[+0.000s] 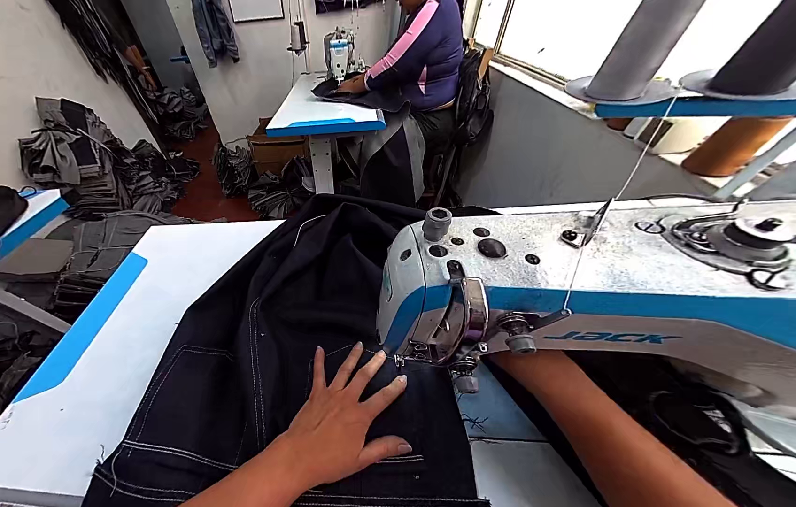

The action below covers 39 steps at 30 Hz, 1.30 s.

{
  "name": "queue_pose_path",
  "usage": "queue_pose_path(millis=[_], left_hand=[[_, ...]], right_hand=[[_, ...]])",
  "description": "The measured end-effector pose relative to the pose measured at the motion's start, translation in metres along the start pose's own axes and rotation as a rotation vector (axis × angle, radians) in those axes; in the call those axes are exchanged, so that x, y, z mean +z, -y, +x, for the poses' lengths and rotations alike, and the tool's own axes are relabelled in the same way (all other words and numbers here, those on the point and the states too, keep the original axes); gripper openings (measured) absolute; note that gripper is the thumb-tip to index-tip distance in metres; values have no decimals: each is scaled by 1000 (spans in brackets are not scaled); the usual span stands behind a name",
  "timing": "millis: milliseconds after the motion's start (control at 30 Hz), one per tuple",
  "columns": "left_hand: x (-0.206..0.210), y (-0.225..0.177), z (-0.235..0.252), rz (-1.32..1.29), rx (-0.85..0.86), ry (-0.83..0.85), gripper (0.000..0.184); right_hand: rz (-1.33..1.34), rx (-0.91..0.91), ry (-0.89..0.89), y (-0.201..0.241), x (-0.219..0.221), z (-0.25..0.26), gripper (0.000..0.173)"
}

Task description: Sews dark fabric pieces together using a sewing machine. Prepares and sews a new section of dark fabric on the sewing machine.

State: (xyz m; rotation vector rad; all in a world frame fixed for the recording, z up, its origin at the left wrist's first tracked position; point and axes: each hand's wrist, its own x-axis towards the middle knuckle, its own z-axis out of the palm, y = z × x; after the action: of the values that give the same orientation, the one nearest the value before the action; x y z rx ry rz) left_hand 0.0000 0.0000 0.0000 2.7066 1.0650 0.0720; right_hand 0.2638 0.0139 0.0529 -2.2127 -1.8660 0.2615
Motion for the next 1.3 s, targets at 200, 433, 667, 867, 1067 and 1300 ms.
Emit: queue_pose_path(millis=[200,433,667,867,1067,1300], left_hand=[[4,2,-1,-36,3,-33,72],[1,6,-1,-56,28,-24,68],[-12,26,-18,-147,-118,-35,70],[-14,68,-79,163,-303,-31,63],[-52,30,-37,-10,-278,-144,35],[3,61,-32,10,-119,-216,54]], right_hand=[[248,-800,-353,-20,69,-75,25],[158,-769,-408,-13,84,-85,22],[267,-800,-369,4,102,-79,27],[298,-799,-343,-2,104,-81,30],[306,-796,-340,-3,103,-82,31],[325,-812,-239,-10,95,-84,30]])
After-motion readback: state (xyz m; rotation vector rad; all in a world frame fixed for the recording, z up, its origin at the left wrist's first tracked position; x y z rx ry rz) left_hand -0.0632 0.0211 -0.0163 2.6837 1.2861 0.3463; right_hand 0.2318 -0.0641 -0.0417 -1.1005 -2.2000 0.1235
